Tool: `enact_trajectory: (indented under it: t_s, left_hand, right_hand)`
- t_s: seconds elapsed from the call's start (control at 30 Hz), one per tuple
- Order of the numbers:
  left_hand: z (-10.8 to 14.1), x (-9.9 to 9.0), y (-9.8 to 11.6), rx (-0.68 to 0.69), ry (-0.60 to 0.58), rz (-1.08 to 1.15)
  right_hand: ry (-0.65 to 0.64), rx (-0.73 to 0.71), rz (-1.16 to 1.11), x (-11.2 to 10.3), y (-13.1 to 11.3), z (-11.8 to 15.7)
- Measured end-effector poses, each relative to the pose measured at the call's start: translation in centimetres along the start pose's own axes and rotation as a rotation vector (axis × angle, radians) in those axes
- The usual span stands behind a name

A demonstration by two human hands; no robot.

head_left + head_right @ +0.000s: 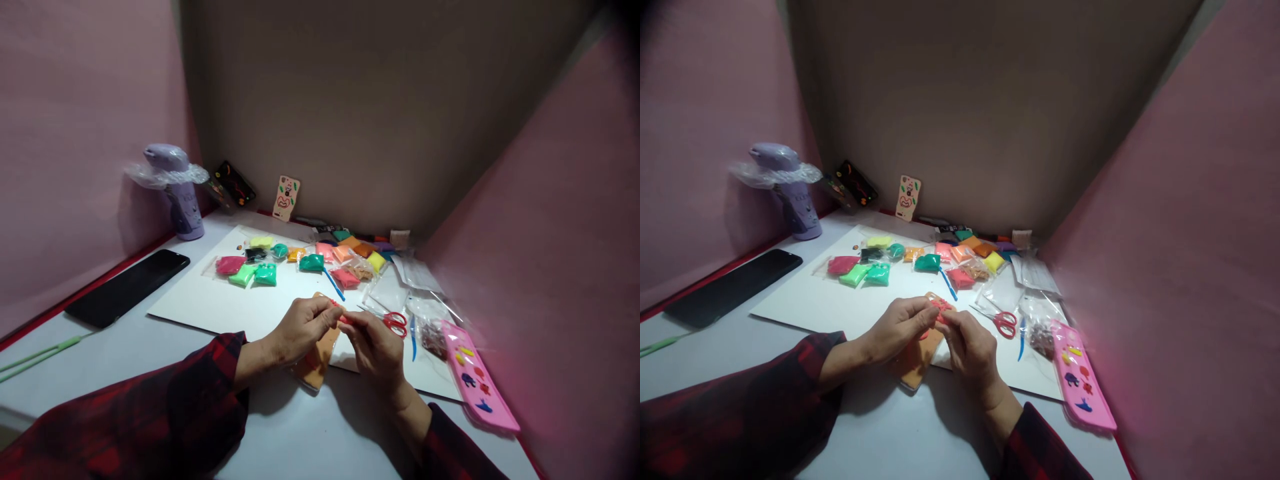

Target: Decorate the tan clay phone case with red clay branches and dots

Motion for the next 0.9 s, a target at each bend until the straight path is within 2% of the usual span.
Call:
enact_trajectory:
  t_s: [0.9]
  left_hand:
    - [0.02,-0.36,0.03,-0.01,0.005,0.014]
  right_hand:
    - [-0.005,0.015,-0.037,-0.15,0.08,0.24]
Point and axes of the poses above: each hand's wrist, its own z-axis away from the middle knuckle, its own x-axis out of the palm, y = z × x, the point moved 1 cm from there along -z, towards the middle knuckle, and after that the axes turned 10 degrees about z, right-handed, at the moved point
